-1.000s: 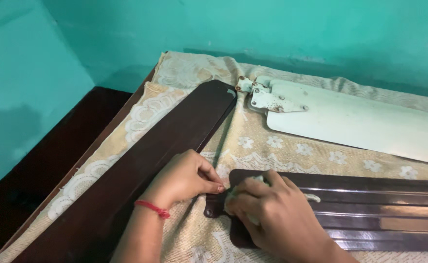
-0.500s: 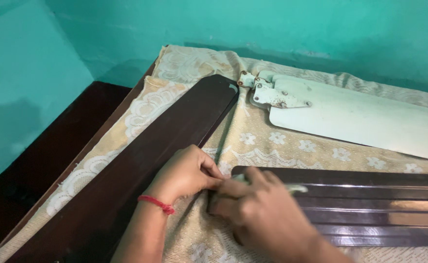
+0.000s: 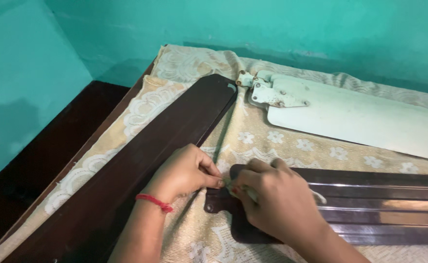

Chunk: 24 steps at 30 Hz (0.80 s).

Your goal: The person wipes a white ceiling fan blade with a cloth, then moves to a dark brown blade and wipes it thoroughly. The person handles the blades one at a time on a cloth-covered surface.

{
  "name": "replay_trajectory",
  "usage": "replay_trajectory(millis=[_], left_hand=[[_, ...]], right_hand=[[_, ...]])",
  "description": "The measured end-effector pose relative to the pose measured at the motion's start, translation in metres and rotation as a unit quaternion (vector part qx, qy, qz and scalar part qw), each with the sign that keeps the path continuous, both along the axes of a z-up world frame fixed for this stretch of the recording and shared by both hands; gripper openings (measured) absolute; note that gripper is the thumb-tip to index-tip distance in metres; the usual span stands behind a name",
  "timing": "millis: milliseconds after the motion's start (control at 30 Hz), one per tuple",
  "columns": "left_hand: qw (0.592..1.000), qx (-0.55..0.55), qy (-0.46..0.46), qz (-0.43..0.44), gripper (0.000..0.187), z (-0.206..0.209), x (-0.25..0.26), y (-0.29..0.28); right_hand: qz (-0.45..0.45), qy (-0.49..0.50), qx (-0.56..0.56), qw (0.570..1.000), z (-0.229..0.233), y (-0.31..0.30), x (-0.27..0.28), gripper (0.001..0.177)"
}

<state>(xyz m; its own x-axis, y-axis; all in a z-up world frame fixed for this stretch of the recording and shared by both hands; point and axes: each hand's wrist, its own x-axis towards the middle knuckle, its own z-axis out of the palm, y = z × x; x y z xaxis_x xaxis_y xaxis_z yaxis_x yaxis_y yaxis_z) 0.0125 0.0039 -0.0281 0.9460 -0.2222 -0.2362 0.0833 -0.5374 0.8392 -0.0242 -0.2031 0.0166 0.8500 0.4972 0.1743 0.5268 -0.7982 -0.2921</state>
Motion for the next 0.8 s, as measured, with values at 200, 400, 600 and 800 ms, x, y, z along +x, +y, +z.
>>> replay_trajectory(millis=[200, 400, 600, 800], left_hand=[[1.0, 0.006, 0.009, 0.011, 0.02, 0.001, -0.001, -0.002], [1.0, -0.027, 0.004, 0.003, 0.017, -0.002, -0.001, -0.002], [0.999, -0.047, 0.003, -0.003, 0.015, 0.007, -0.003, -0.005], [0.989, 0.143, -0.042, -0.007, 0.014, 0.023, -0.011, -0.018]], right_hand=[[0.078, 0.01, 0.032, 0.996, 0.001, -0.023, -0.003, 0.016], [0.137, -0.015, 0.049, 0.989, -0.006, -0.042, -0.012, 0.008], [0.1, -0.034, 0.063, 0.992, -0.031, -0.031, -0.01, 0.009], [0.171, -0.036, 0.056, 0.983, -0.036, -0.068, -0.028, 0.015]])
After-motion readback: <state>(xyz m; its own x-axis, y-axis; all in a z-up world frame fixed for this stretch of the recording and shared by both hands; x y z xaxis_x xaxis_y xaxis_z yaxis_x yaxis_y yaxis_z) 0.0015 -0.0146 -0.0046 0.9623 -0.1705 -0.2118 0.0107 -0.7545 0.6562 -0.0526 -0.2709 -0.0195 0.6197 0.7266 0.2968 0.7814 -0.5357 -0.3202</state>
